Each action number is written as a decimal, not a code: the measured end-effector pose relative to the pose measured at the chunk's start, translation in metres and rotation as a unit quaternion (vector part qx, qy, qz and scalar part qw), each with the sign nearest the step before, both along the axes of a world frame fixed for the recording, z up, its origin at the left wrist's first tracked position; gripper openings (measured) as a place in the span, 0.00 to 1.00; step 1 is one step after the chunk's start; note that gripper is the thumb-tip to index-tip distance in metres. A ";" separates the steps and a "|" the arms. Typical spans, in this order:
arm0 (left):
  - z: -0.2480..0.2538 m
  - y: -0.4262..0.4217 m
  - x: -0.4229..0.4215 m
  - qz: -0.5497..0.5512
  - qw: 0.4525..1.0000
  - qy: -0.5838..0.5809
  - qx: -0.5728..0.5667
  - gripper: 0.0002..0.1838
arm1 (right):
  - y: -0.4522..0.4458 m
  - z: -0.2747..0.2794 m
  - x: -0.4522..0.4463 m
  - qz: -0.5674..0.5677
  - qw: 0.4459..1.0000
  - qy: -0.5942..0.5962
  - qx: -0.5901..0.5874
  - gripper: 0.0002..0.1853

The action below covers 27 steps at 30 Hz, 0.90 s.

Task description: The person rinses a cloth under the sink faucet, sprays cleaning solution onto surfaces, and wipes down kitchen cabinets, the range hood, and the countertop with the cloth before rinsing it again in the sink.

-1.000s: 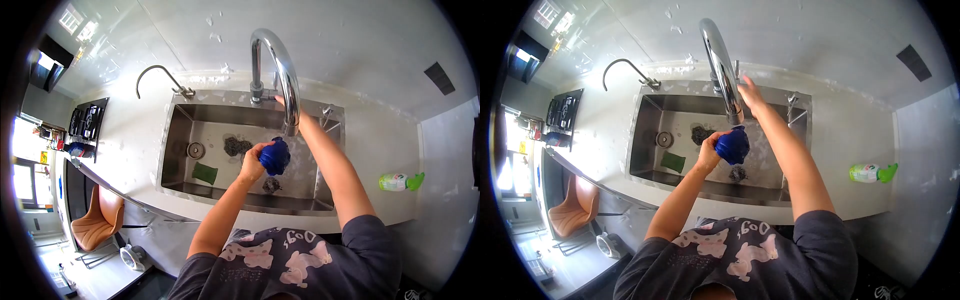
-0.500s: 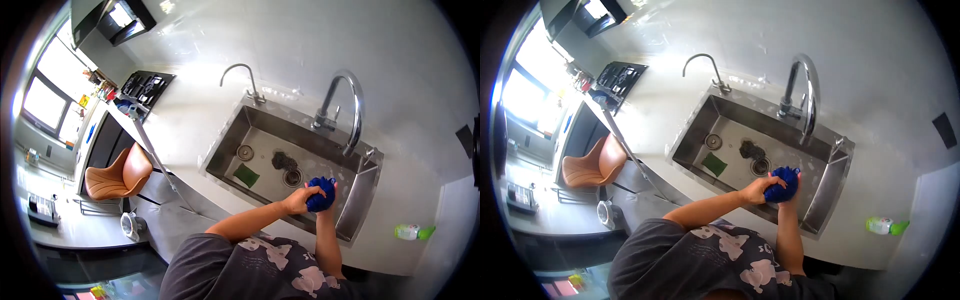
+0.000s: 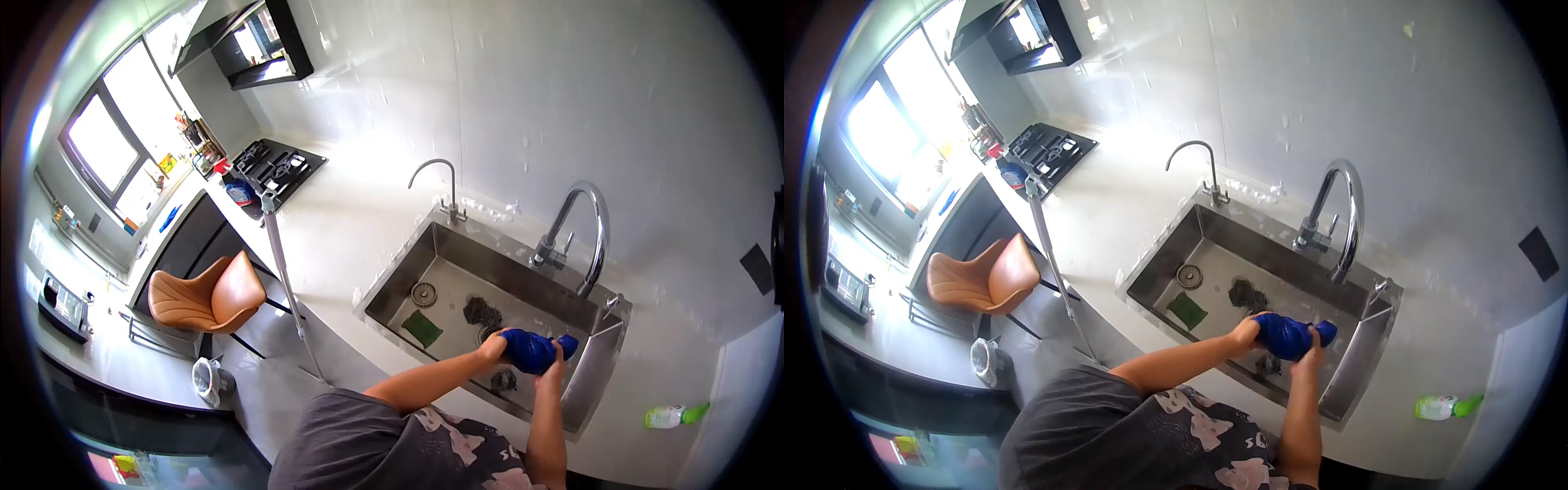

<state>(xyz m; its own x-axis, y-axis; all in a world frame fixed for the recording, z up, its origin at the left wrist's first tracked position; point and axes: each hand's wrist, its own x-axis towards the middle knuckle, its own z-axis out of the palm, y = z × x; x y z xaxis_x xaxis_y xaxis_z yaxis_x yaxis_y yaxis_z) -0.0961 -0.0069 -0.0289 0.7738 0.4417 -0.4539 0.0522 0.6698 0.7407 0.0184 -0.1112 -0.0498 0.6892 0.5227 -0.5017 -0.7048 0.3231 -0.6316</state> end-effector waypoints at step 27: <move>0.039 0.069 0.043 -0.463 0.831 0.070 0.301 0.28 | -0.027 -0.016 0.023 0.092 0.976 0.171 0.098 0.15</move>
